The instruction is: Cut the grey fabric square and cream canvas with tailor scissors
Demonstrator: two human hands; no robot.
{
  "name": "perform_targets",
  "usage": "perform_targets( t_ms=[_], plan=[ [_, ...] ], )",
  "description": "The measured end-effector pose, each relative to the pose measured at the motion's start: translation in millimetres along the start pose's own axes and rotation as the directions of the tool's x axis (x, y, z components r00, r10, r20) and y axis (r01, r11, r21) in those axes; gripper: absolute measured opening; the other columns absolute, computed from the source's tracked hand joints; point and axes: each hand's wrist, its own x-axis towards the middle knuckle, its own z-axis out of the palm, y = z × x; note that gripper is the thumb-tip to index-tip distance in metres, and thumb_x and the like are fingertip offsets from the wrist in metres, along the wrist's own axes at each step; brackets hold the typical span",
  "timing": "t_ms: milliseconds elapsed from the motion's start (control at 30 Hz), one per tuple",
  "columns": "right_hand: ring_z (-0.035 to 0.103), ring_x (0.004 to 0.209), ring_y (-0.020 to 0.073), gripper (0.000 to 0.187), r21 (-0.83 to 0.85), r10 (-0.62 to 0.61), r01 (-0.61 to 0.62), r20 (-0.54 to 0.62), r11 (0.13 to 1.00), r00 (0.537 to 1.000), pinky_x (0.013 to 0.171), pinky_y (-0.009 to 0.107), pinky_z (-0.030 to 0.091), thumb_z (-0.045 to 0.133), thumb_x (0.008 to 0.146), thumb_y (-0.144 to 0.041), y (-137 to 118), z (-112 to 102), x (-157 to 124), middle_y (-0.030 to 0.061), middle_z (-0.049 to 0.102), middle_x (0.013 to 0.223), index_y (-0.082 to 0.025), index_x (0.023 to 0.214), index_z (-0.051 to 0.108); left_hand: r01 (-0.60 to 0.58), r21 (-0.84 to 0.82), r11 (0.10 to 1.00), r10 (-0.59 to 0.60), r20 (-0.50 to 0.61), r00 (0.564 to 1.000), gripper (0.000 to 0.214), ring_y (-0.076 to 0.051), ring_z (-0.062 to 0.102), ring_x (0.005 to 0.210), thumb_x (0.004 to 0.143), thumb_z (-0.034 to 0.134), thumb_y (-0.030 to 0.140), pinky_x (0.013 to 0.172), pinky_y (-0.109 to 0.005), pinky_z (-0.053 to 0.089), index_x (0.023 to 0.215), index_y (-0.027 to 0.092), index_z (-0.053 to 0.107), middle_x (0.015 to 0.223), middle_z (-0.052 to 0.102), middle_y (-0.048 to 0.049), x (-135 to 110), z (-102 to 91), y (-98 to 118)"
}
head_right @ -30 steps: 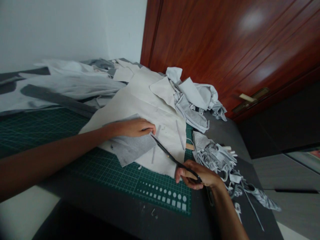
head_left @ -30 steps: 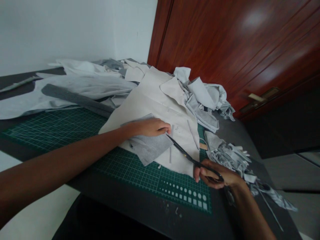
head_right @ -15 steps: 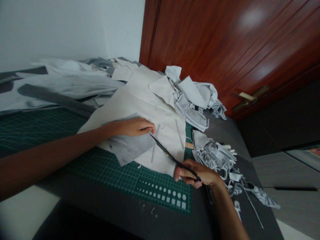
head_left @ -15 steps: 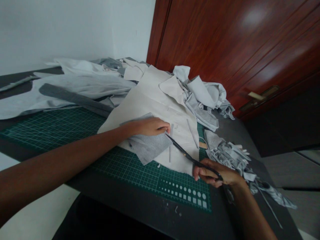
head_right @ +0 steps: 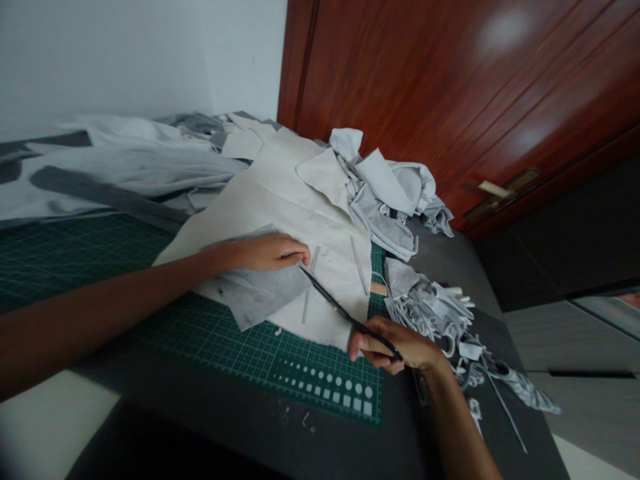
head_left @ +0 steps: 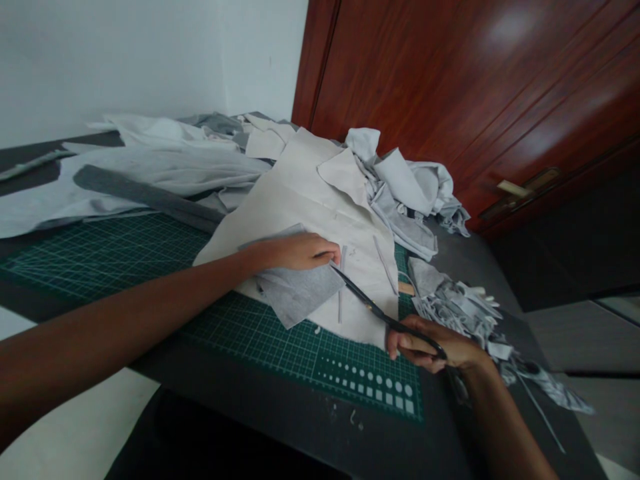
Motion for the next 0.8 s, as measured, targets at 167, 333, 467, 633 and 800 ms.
perform_targets(
  t_ms=[167,333,467,633,800],
  plan=[
    [0.026,0.034,0.0011,0.052,0.0,-0.013,0.013,0.001,1.0,1.0,0.03,0.012,0.021,0.065,0.091,-0.062,-1.3,0.6,-0.4,-0.0109,0.038,0.05,-0.01,0.095,0.07,0.016,0.004,1.0,-0.016,0.004,1.0,0.026,-0.014,0.068,0.091,0.099,0.045,0.016,0.086,-0.025,0.046,0.104,0.02,0.07,0.102,0.076,-0.005,-0.5,-0.4,1.3],
    [0.026,0.034,0.0012,0.054,-0.001,0.008,-0.008,-0.007,1.0,1.0,0.03,0.012,0.02,0.065,0.09,-0.063,-2.9,1.8,-1.0,-0.0111,0.038,0.05,-0.009,0.094,0.07,0.009,-0.005,1.0,-0.009,0.002,1.0,0.025,-0.014,0.067,0.09,0.098,0.046,0.014,0.085,-0.024,0.046,0.104,0.02,0.07,0.1,0.076,-0.0042,-0.3,-0.3,2.1],
    [0.026,0.034,0.0012,0.055,-0.003,0.003,-0.003,-0.003,1.0,1.0,0.03,0.013,0.02,0.065,0.09,-0.064,-4.2,2.2,-0.8,-0.0111,0.038,0.049,-0.009,0.094,0.07,0.014,-0.01,1.0,-0.014,-0.001,1.0,0.025,-0.014,0.067,0.089,0.098,0.046,0.014,0.085,-0.025,0.046,0.104,0.02,0.07,0.099,0.076,-0.0039,-0.4,-1.2,4.1],
    [0.027,0.034,0.0012,0.053,0.001,-0.002,0.002,0.003,1.0,1.0,0.03,0.013,0.019,0.065,0.091,-0.062,-4.9,2.3,0.1,-0.0109,0.038,0.05,-0.01,0.094,0.07,0.019,-0.002,1.0,-0.019,0.001,1.0,0.025,-0.015,0.067,0.091,0.099,0.046,0.014,0.085,-0.025,0.046,0.105,0.019,0.07,0.101,0.076,-0.006,-0.4,-1.3,4.5],
    [0.026,0.034,0.001,0.055,0.002,0.006,-0.006,0.001,1.0,1.0,0.03,0.012,0.02,0.066,0.089,-0.064,-5.4,2.7,-0.4,-0.0109,0.039,0.049,-0.01,0.093,0.07,0.019,-0.001,1.0,-0.019,-0.005,1.0,0.026,-0.015,0.067,0.091,0.098,0.046,0.014,0.086,-0.026,0.046,0.104,0.019,0.071,0.101,0.076,-0.0051,0.1,-0.3,3.2]
  ],
)
